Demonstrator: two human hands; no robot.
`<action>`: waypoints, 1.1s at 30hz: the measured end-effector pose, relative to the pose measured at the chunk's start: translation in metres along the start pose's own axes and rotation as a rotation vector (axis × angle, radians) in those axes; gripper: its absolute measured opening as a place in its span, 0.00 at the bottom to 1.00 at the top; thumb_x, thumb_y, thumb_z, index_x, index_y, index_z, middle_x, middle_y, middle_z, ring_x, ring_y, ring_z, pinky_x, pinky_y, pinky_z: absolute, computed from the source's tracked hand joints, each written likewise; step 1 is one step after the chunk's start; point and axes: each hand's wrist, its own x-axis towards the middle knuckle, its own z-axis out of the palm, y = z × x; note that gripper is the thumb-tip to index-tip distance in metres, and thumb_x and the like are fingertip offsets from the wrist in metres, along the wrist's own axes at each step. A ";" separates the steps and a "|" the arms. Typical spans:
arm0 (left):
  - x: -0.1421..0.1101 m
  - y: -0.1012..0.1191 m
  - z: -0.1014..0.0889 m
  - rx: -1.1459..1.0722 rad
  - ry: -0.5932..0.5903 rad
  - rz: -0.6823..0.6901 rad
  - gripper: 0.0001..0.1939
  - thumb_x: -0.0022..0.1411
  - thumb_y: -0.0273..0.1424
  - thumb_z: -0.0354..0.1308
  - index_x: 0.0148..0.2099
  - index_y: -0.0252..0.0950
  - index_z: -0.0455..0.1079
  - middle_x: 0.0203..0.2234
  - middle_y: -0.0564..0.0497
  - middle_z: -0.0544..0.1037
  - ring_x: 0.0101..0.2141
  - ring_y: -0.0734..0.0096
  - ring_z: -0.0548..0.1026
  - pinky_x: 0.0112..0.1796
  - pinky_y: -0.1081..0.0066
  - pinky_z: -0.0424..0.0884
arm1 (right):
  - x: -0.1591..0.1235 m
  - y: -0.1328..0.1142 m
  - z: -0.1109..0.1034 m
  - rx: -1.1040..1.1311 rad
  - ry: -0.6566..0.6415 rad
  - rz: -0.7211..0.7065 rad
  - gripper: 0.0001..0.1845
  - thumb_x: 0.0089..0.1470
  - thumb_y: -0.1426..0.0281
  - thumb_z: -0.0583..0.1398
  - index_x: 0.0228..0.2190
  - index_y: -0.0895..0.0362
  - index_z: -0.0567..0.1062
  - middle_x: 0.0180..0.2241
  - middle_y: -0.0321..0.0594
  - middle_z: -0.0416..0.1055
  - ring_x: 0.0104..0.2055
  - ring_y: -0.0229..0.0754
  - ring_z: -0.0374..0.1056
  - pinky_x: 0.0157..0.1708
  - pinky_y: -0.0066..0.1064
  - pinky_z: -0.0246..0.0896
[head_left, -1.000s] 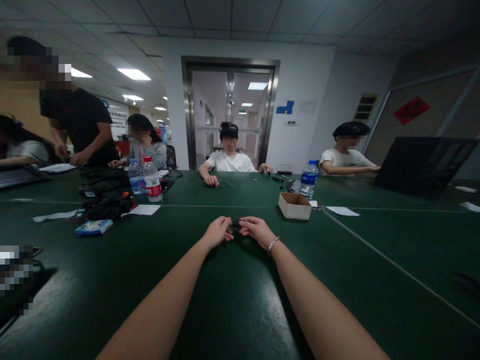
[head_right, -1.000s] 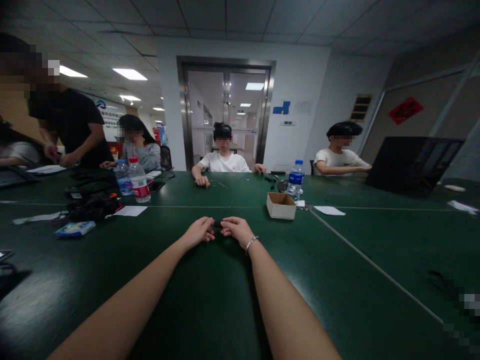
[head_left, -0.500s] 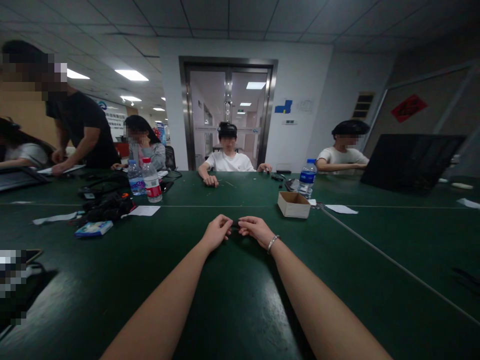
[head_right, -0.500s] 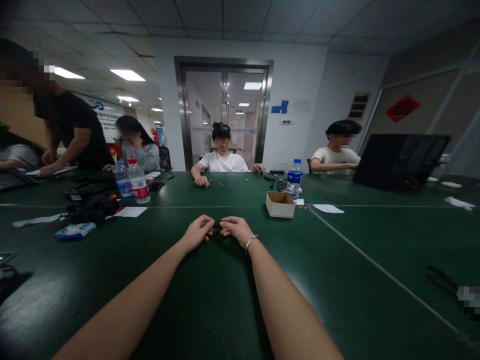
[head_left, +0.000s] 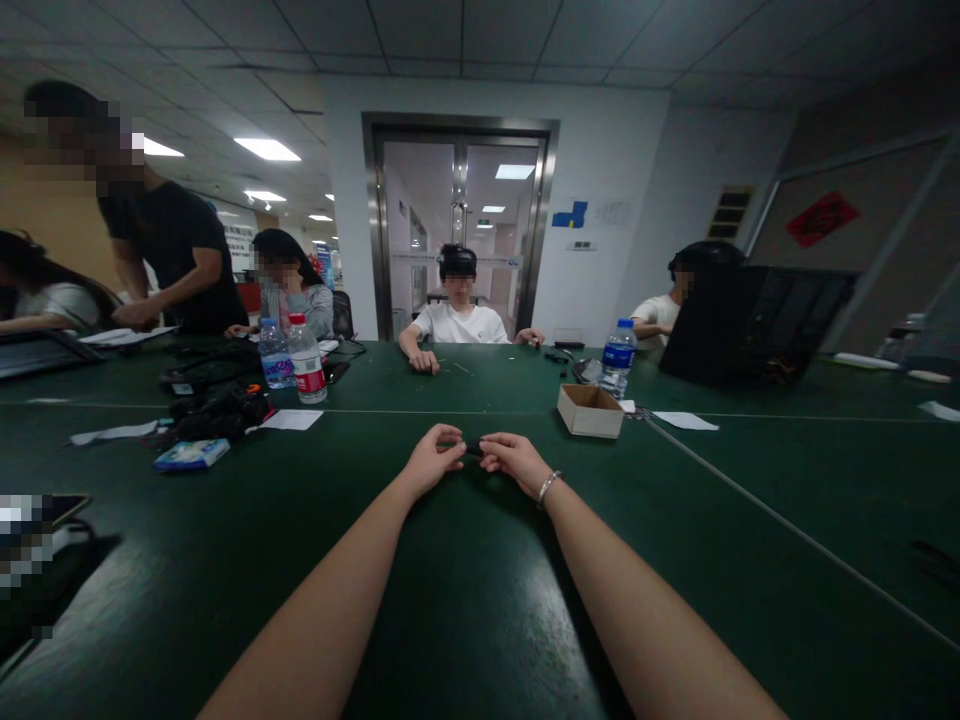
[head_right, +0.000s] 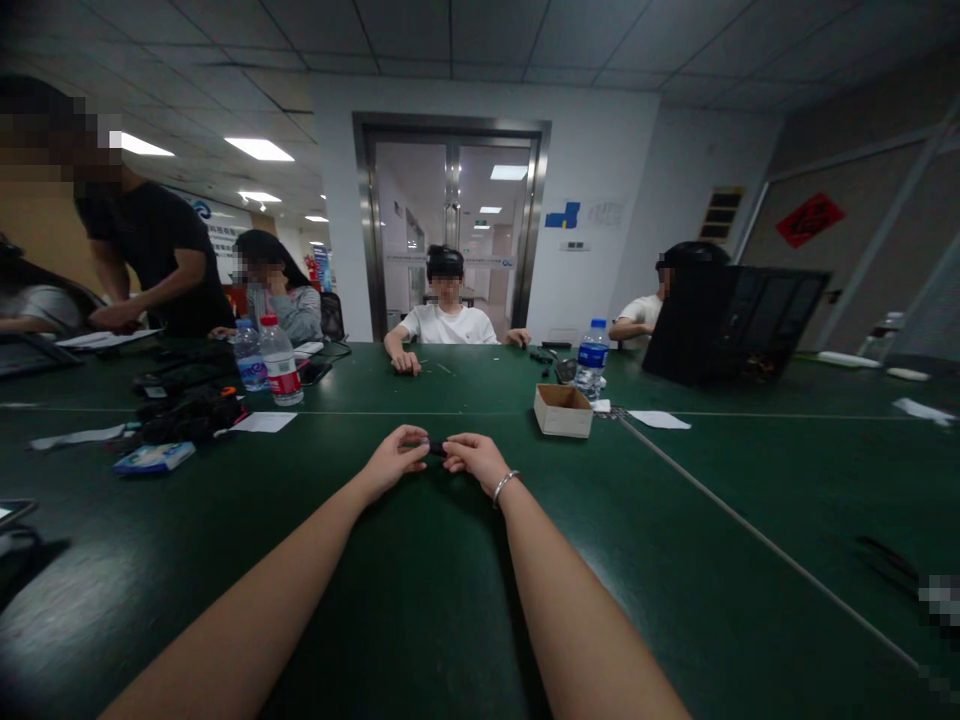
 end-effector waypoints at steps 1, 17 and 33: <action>0.000 0.002 0.000 -0.021 0.006 -0.047 0.16 0.52 0.35 0.61 0.40 0.33 0.63 0.35 0.46 0.69 0.30 0.74 0.71 0.28 0.74 0.71 | 0.000 0.000 0.000 -0.003 0.002 0.002 0.07 0.46 0.79 0.62 0.31 0.66 0.71 0.21 0.43 0.71 0.20 0.34 0.68 0.19 0.18 0.64; -0.002 -0.001 0.003 0.187 -0.037 0.004 0.10 0.58 0.35 0.53 0.36 0.32 0.64 0.23 0.51 0.69 0.24 0.76 0.68 0.22 0.78 0.67 | -0.001 -0.001 -0.001 -0.016 -0.025 -0.009 0.07 0.45 0.79 0.63 0.31 0.66 0.71 0.20 0.40 0.71 0.21 0.33 0.68 0.19 0.18 0.65; -0.001 -0.005 0.001 0.296 -0.001 0.054 0.16 0.56 0.42 0.53 0.32 0.32 0.66 0.23 0.51 0.69 0.24 0.74 0.68 0.23 0.76 0.67 | -0.002 -0.001 -0.001 -0.007 -0.032 -0.018 0.10 0.42 0.79 0.64 0.31 0.66 0.72 0.22 0.41 0.71 0.22 0.33 0.68 0.20 0.19 0.65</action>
